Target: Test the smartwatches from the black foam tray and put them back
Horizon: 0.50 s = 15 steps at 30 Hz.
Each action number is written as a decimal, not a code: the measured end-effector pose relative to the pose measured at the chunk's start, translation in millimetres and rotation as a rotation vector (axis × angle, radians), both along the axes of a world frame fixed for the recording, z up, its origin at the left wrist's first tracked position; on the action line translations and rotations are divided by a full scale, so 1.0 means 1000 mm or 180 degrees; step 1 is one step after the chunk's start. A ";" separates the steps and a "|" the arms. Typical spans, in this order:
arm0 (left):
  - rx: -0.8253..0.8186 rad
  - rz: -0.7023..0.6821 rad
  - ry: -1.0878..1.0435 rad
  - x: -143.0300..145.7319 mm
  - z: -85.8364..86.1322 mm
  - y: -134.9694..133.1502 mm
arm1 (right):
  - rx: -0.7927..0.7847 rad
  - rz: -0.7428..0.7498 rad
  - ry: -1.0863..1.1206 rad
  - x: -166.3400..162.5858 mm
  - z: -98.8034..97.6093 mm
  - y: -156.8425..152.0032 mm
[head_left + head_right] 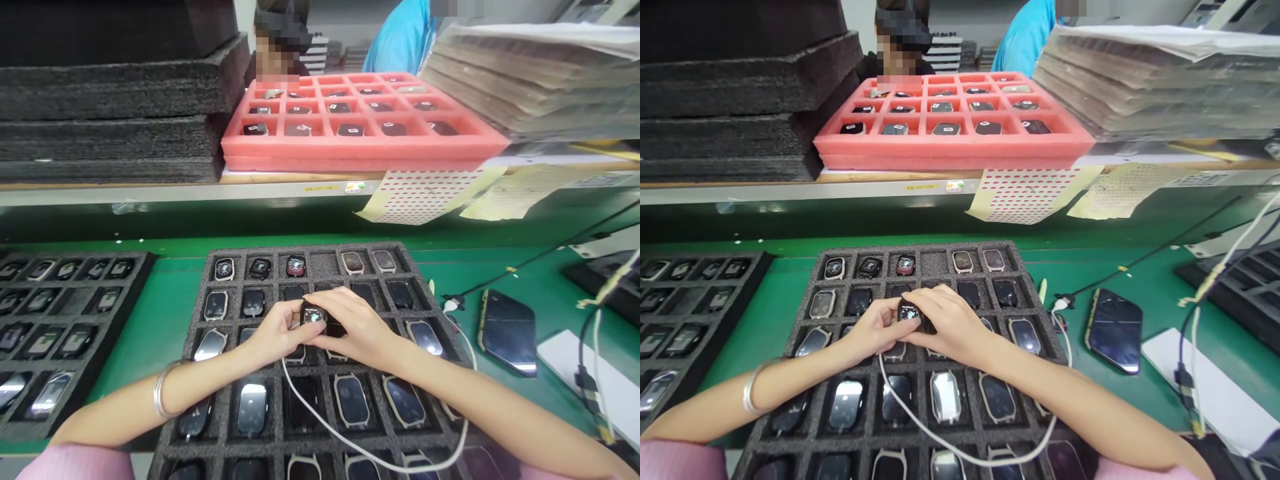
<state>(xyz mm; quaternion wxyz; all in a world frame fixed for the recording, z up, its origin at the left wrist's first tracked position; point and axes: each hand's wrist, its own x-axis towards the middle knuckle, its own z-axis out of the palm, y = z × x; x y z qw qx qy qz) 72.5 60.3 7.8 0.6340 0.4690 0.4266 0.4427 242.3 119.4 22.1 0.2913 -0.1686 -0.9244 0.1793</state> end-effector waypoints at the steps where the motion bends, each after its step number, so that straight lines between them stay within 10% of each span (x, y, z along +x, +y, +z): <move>1: 0.0009 0.0003 0.0002 0.000 0.000 0.000 | -0.0011 0.0002 -0.0021 0.000 0.000 0.000; 15: -0.0010 0.0044 0.0046 0.000 -0.005 0.001 | -0.0012 0.0040 -0.0303 0.004 0.003 0.001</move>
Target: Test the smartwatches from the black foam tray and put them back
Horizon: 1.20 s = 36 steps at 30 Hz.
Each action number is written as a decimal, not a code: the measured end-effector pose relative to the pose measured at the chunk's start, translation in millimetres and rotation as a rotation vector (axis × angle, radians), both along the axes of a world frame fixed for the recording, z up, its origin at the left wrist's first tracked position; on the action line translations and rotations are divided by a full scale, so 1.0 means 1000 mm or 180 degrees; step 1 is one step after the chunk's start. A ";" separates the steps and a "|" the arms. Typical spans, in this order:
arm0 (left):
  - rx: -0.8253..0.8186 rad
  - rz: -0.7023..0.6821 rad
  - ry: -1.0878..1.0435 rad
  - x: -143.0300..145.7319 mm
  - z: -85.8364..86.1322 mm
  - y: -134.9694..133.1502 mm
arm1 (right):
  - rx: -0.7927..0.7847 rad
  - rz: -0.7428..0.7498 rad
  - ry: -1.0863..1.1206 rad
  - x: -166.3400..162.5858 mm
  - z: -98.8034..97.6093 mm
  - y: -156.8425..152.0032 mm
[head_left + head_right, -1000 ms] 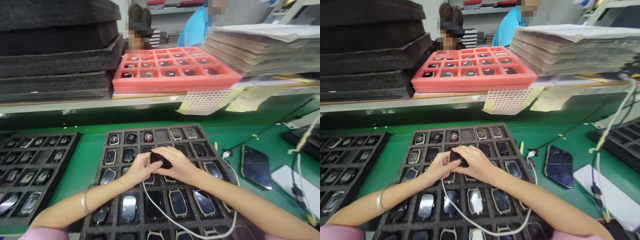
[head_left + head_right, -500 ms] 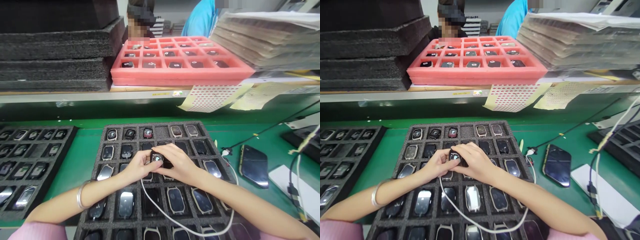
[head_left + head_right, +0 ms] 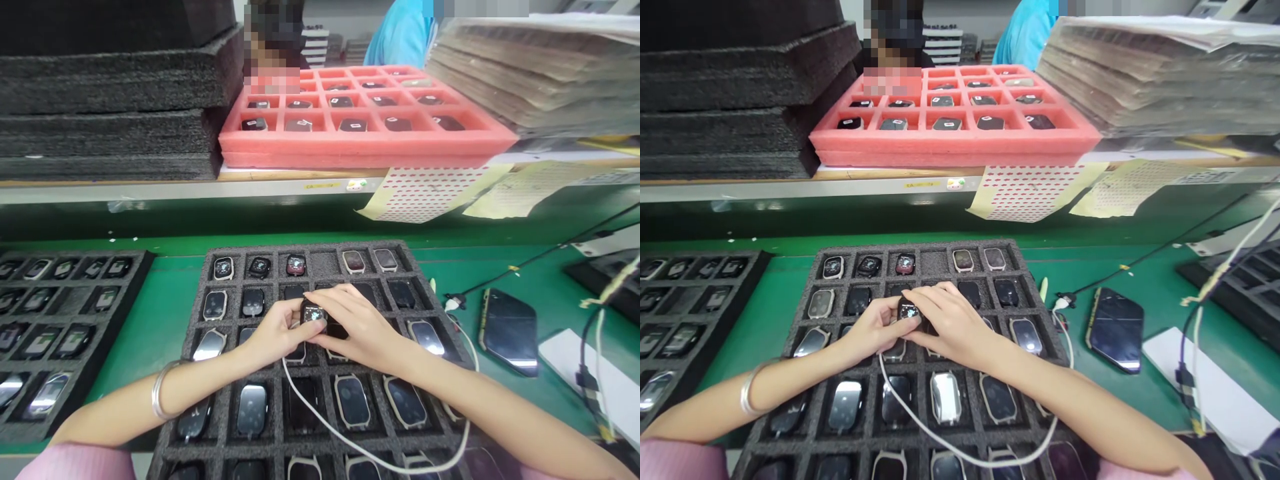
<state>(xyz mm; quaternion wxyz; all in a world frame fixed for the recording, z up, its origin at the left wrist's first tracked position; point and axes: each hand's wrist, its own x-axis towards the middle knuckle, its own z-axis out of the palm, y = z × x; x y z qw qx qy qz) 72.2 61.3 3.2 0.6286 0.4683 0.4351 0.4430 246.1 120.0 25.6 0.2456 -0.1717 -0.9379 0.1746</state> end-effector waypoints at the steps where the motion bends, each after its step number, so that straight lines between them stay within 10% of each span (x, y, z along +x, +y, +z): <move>1: 0.0005 -0.0007 -0.0020 0.000 0.000 0.000 | -0.0015 0.0001 0.0007 0.000 -0.001 0.000; 11: -0.0063 -0.0238 0.0374 0.002 -0.003 0.002 | -0.0451 -0.0326 0.0078 0.006 0.021 0.038; 27: -0.0135 -0.0541 0.0220 0.004 -0.004 -0.001 | 0.0080 -0.0872 -0.2028 0.034 0.035 0.101; 36: -0.0425 -0.0609 -0.0106 -0.003 0.005 0.008 | -0.0316 -0.0712 -0.1042 0.018 0.059 0.053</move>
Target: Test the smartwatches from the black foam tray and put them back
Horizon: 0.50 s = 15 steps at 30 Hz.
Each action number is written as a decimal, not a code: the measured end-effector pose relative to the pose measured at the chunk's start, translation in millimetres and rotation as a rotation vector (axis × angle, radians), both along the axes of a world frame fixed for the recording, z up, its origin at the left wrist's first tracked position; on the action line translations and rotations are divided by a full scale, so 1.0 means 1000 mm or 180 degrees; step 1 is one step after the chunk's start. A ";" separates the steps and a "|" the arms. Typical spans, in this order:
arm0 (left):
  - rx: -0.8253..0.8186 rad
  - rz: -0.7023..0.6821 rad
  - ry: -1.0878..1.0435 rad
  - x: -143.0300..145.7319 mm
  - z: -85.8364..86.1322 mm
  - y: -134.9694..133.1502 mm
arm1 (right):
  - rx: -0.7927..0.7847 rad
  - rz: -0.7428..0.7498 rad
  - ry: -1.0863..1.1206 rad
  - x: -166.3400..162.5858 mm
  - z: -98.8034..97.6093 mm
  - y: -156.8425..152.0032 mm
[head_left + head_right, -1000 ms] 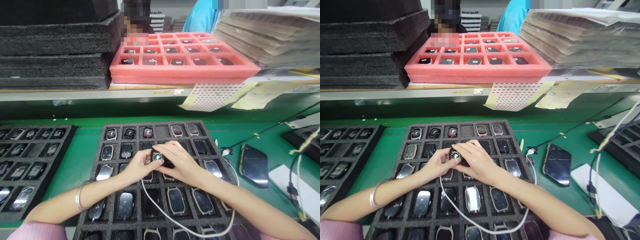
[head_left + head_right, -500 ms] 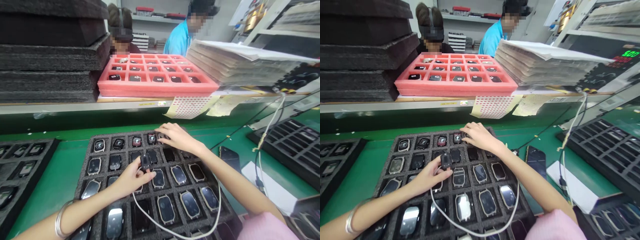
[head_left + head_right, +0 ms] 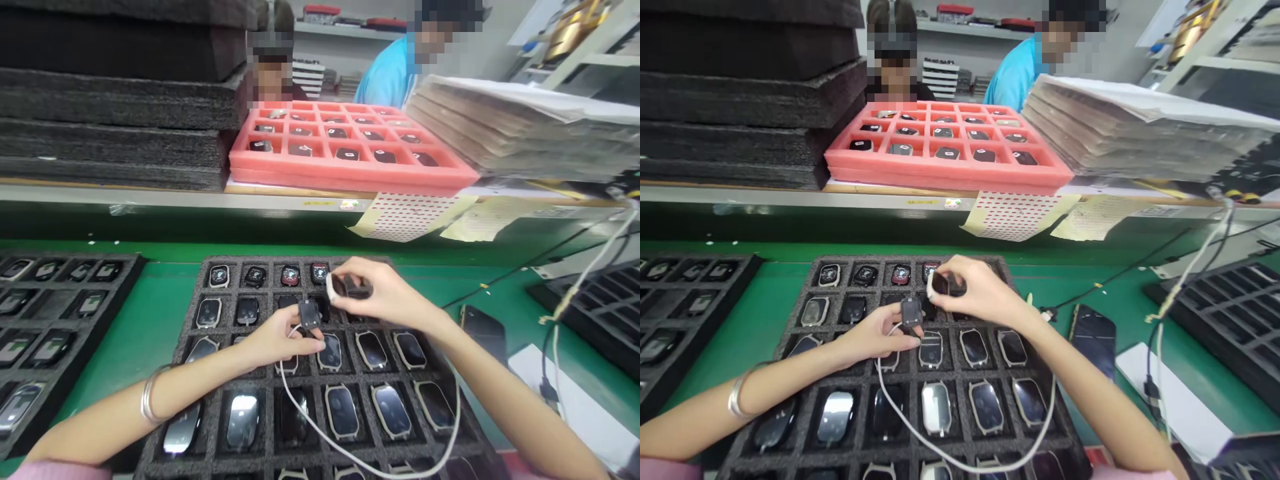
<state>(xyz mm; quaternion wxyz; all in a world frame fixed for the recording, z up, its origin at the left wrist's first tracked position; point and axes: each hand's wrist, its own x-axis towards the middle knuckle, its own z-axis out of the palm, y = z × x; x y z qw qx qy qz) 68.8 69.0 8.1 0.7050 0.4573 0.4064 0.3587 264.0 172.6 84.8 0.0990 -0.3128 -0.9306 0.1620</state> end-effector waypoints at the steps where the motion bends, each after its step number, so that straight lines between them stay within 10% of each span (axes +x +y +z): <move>1: 0.0058 0.0026 0.0008 0.000 0.000 0.000 | -0.0069 0.0193 0.0110 -0.003 0.000 -0.011; 15: 0.0024 0.0293 -0.0093 -0.001 -0.003 -0.006 | 0.0170 0.0701 0.0678 -0.017 -0.044 -0.051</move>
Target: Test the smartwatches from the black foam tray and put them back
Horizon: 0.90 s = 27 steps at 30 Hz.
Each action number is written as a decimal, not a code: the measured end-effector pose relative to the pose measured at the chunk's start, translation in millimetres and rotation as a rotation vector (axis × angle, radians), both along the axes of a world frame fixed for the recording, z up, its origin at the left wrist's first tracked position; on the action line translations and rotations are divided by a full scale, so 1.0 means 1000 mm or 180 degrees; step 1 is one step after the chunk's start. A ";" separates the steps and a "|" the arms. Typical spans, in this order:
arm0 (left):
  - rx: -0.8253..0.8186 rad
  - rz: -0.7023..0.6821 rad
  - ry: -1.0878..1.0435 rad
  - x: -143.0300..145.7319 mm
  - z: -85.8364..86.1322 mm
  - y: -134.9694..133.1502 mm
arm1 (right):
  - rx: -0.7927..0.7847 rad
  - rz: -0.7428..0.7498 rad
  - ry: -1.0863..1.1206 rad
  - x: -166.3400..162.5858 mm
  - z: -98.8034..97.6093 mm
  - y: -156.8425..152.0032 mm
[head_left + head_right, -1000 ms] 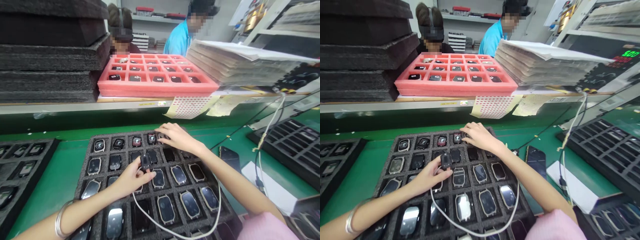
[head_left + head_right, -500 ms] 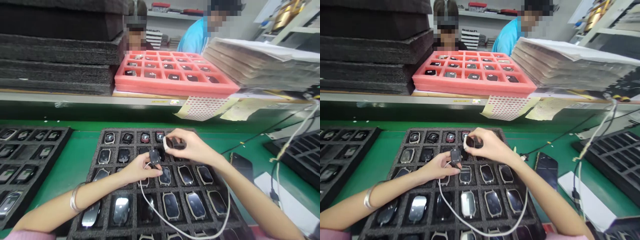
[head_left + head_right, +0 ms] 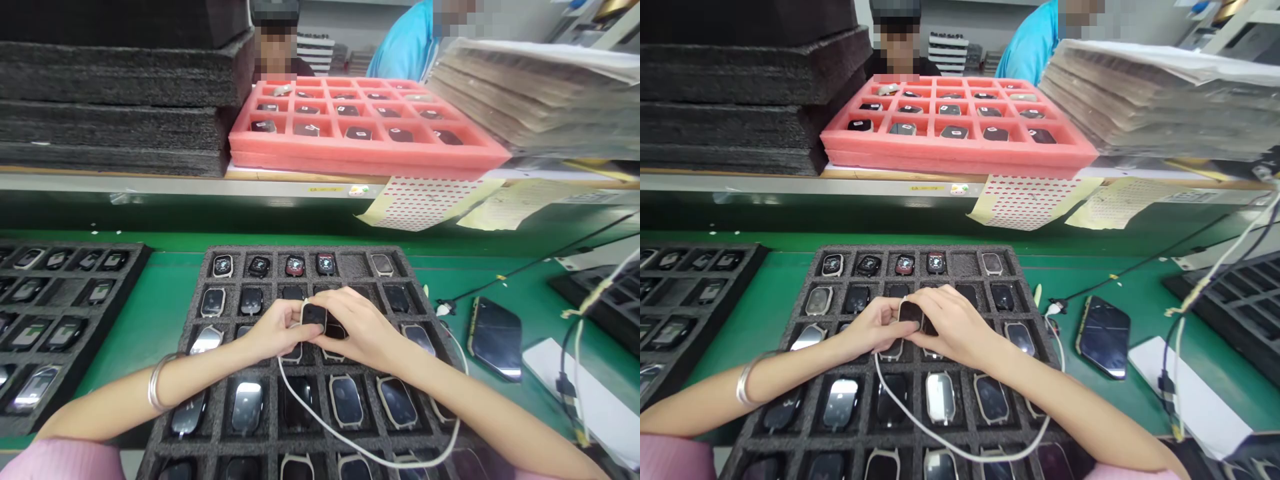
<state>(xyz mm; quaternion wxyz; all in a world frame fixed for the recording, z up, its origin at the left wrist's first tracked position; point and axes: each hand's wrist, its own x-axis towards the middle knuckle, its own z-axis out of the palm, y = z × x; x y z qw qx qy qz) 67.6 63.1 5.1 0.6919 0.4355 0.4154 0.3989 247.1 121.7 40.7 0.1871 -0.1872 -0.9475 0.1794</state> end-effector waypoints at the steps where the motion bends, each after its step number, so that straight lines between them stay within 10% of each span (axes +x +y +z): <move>1: 0.0015 -0.0024 -0.0009 0.000 0.002 0.000 | -0.0049 0.0027 0.0013 0.001 0.001 -0.001; 27: 0.0444 -0.0287 -0.0010 -0.008 0.000 -0.001 | -0.0077 -0.0161 -0.0358 -0.006 0.023 -0.013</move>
